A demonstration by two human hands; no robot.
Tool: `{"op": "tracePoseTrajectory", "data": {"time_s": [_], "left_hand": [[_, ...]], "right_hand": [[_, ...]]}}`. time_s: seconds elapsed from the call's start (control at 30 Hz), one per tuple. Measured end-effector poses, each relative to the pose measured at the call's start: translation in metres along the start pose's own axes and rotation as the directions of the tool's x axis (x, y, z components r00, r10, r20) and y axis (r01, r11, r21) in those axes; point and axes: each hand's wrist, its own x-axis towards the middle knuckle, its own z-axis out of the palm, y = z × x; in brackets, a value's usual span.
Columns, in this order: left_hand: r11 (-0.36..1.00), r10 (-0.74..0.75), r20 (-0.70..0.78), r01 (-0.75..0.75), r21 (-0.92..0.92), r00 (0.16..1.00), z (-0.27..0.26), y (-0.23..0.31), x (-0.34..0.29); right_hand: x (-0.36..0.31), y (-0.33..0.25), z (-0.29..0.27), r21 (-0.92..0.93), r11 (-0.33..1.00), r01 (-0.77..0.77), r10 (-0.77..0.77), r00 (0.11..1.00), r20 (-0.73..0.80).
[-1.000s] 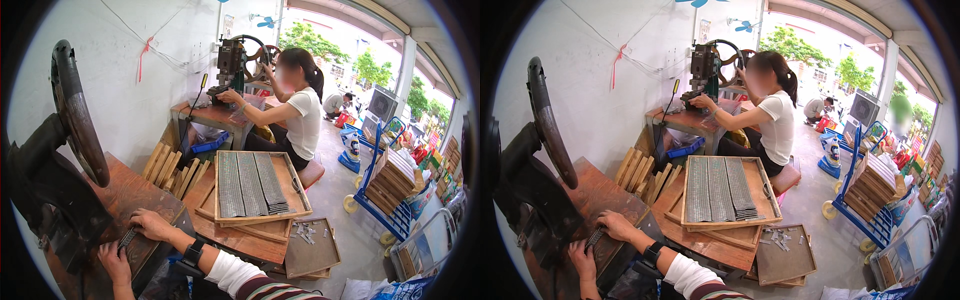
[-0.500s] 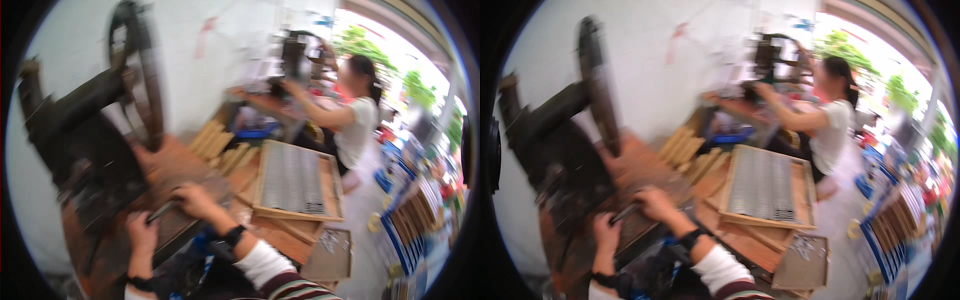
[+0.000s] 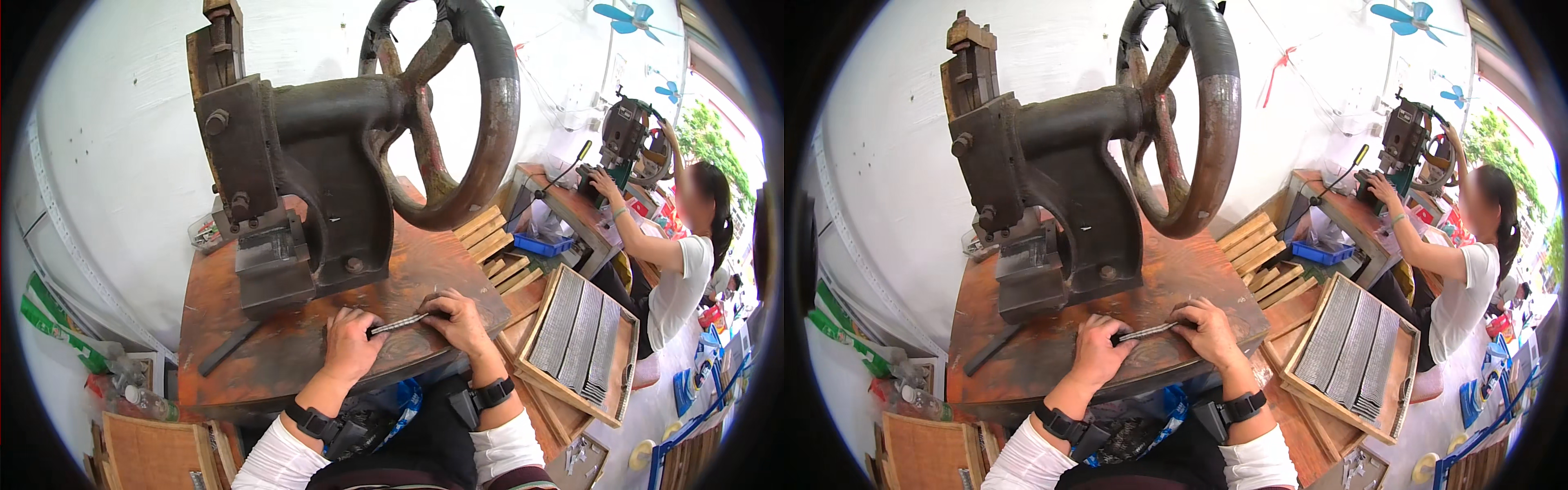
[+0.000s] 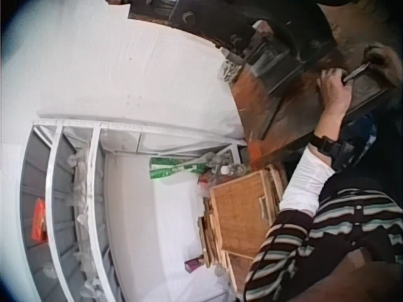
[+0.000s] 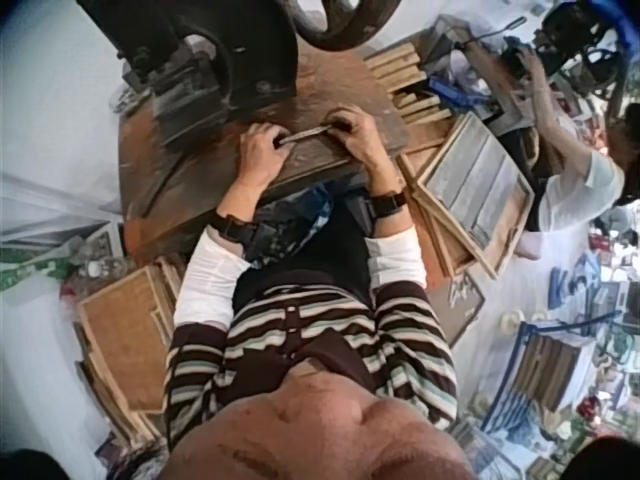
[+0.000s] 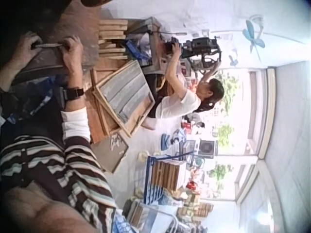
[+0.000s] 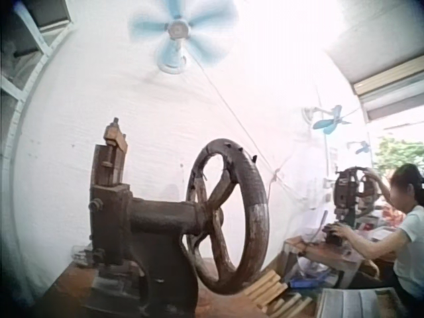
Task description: Operating a manual press to punch or notch metal strips into parts.
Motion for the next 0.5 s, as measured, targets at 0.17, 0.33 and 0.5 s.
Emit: {"op": "tracePoseTrajectory", "data": {"time_s": [0.17, 0.33, 0.5], "left_hand": [[0.999, -0.01, 0.019, 0.01, -0.035, 1.0, -0.0026, -0.0004, 0.0001], [0.999, 0.004, 0.005, -0.003, -0.033, 1.0, 0.0007, -0.0008, 0.0009], [0.999, -0.038, 0.019, 0.039, -0.031, 0.999, 0.002, -0.0011, 0.0011]], "right_hand": [[0.0012, 0.0, 0.0008, -0.045, 0.999, -0.008, 0.009, 1.0, 0.026], [0.0006, 0.0006, -0.0009, -0.041, 0.999, -0.025, 0.026, 0.999, 0.02], [0.0035, -0.0009, -0.0001, -0.017, 0.998, -0.056, 0.057, 0.998, 0.038]]}}
